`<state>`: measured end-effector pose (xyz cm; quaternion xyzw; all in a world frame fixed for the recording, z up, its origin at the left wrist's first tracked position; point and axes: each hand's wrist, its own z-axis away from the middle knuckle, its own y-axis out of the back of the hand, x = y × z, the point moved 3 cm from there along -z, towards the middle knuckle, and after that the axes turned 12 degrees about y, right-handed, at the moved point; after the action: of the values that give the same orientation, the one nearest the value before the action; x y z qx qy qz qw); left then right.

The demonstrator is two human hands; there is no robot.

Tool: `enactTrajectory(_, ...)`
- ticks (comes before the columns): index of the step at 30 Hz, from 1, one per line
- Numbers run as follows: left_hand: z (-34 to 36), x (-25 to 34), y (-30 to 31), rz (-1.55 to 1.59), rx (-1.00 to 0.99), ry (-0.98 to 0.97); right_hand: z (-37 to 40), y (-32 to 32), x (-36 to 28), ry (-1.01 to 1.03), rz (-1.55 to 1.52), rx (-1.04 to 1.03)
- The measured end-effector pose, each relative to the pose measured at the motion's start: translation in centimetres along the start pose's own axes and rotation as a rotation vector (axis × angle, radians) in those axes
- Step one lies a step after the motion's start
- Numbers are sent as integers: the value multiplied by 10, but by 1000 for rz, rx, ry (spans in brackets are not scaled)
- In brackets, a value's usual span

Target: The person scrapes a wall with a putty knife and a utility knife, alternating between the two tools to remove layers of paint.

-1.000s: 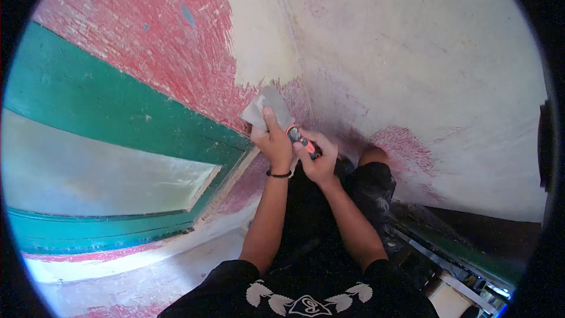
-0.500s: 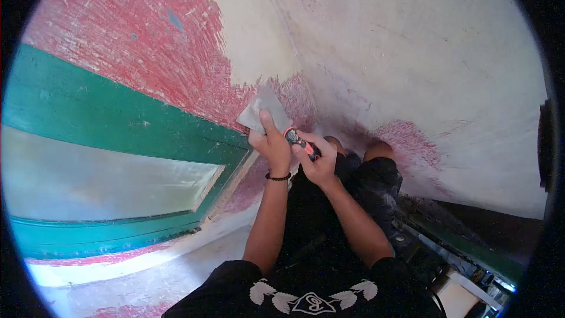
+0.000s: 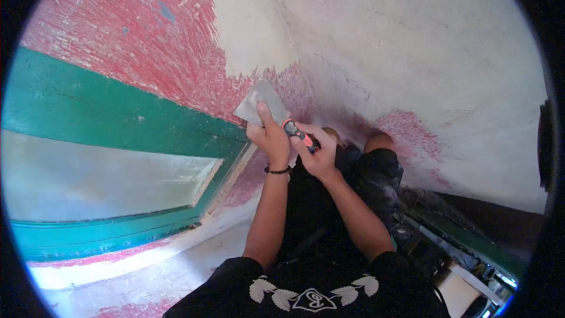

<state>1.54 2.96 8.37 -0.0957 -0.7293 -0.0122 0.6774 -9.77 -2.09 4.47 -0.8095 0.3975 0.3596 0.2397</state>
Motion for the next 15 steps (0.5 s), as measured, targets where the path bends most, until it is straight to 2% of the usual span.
enactTrajectory(3, -13, -11, 4, -121, -45, -11, -2, -3, 3, 11, 6, 33)
enactTrajectory(6, -10, -1, -8, -61, -31, -89, -9, 0, 6, -58, -40, 40)
enactTrajectory(12, 0, 4, -1, -49, -32, -3, 0, -3, 0, -32, -18, 8)
enactTrajectory(15, 0, 8, -1, -115, 4, -60, 0, -7, 1, -12, -28, 35)
